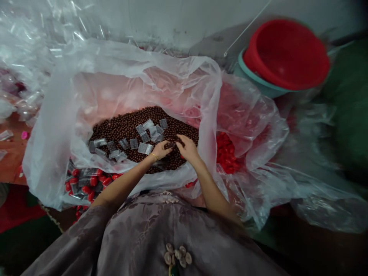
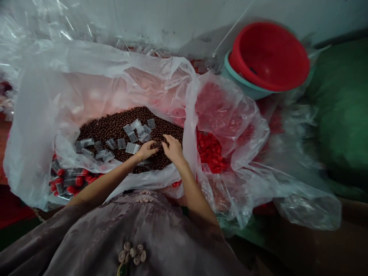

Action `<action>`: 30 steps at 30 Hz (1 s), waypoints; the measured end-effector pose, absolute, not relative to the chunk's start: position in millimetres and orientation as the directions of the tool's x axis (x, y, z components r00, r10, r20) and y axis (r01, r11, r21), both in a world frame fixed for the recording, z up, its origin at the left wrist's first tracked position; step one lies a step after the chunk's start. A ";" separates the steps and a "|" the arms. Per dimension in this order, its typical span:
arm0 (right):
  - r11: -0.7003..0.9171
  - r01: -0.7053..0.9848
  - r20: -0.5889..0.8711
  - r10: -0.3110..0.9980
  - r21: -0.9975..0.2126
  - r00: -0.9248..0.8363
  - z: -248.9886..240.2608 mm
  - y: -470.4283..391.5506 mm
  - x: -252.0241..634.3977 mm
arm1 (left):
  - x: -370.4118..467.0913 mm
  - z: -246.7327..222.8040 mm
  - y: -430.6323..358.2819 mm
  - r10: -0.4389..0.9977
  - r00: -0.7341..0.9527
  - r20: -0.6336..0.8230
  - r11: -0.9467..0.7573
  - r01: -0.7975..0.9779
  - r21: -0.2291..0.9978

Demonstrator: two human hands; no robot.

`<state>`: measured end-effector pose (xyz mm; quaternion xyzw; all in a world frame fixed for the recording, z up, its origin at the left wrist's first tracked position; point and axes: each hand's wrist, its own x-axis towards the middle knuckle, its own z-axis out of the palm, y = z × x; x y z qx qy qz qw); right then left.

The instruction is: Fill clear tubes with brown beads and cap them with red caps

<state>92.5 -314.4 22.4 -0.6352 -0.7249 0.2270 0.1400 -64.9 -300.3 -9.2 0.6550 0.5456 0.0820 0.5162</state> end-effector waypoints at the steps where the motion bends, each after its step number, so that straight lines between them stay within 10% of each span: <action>1: 0.099 0.858 -0.033 0.990 -0.504 -0.134 26.1 -318.1 102.3 | -70.3 -11.2 -300.2 0.798 0.432 -0.421 0.178 0.499 0.848; 5: 0.170 0.937 -0.087 0.975 -0.305 -0.205 36.6 -339.1 133.2 | -86.5 -11.9 -298.9 0.814 0.525 -0.247 0.255 0.060 0.965; 11: 0.277 0.954 -0.209 0.932 -0.117 -0.296 30.0 -357.5 128.3 | -95.1 3.5 -303.7 0.830 0.516 -0.214 0.273 -0.042 0.961; 17: -0.036 0.876 -0.165 0.985 -0.482 -0.050 28.6 -352.7 107.8 | -105.6 12.6 -317.4 0.815 0.494 -0.304 0.363 -0.025 0.932; 21: -0.351 0.394 -0.364 0.930 -0.850 0.045 35.4 -355.3 88.0 | -105.8 19.5 -324.6 0.774 0.531 -0.344 0.474 -0.127 0.871; 25: -0.422 0.092 -0.421 0.907 -0.902 0.032 47.0 -358.2 69.4 | -103.1 28.2 -329.4 0.747 0.574 -0.337 0.501 -0.153 0.852; 30: -0.349 0.099 -0.347 0.937 -0.932 0.043 58.7 -358.2 59.8 | -103.1 36.6 -332.1 0.730 0.603 -0.321 0.509 -0.166 0.845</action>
